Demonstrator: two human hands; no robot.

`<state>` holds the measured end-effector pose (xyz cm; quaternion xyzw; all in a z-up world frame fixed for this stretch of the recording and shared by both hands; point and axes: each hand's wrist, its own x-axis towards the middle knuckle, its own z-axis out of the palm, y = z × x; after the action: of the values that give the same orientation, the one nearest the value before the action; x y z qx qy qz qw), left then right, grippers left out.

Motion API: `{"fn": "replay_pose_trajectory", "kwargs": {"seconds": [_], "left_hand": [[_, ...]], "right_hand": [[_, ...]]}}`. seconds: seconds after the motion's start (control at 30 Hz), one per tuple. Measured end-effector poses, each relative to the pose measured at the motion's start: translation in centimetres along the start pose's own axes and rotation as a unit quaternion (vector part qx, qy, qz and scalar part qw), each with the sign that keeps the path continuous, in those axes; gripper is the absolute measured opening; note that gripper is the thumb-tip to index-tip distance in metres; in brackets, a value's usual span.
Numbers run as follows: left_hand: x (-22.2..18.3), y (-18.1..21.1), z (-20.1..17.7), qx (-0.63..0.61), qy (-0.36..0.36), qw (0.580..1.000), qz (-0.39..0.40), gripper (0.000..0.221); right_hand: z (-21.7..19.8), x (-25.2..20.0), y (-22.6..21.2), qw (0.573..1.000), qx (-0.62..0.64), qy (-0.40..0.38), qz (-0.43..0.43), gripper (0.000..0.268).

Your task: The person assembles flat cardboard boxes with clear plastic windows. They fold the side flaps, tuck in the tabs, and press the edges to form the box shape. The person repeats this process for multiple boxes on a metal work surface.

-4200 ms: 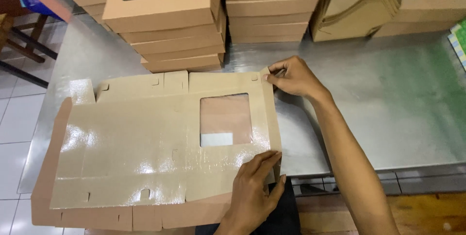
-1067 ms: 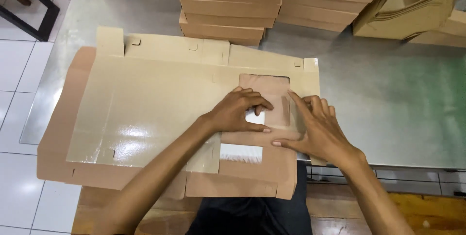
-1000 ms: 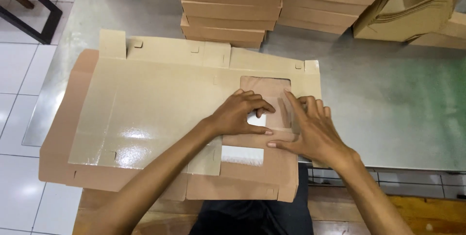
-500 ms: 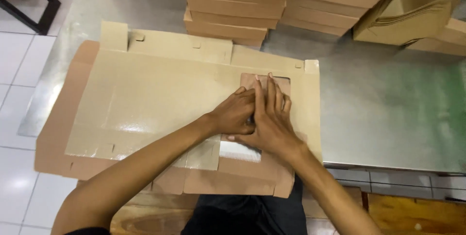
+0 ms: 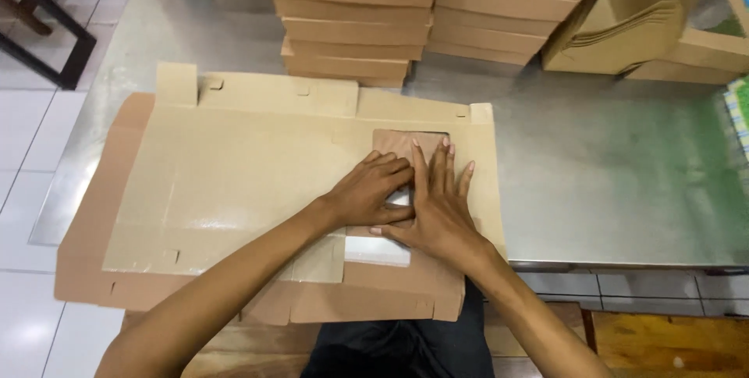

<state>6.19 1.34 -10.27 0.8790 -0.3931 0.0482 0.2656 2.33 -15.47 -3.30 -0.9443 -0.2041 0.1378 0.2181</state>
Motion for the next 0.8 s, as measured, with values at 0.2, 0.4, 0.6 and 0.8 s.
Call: {"fn": "replay_pose_trajectory", "kwargs": {"seconds": [0.2,0.4,0.6,0.8], "left_hand": [[0.4,1.9,-1.7,-0.041,0.022,0.999,-0.008,0.040],[0.4,2.4,-2.1,-0.053,0.005,0.998,-0.027,0.038],[0.4,2.3,-2.0,-0.057,-0.007,0.998,-0.036,0.039],[0.4,2.1,-2.1,-0.061,-0.014,0.997,-0.041,0.041]], "right_hand": [[-2.3,-1.5,3.1,0.997,-0.005,-0.052,0.065,0.148],[-5.0,-2.2,6.1,0.997,-0.040,-0.028,0.065,0.152],[-6.4,-3.0,8.4,0.997,0.000,-0.021,0.076,0.154],[-6.7,-3.7,9.3,0.996,0.069,-0.024,0.060,0.144]]}}
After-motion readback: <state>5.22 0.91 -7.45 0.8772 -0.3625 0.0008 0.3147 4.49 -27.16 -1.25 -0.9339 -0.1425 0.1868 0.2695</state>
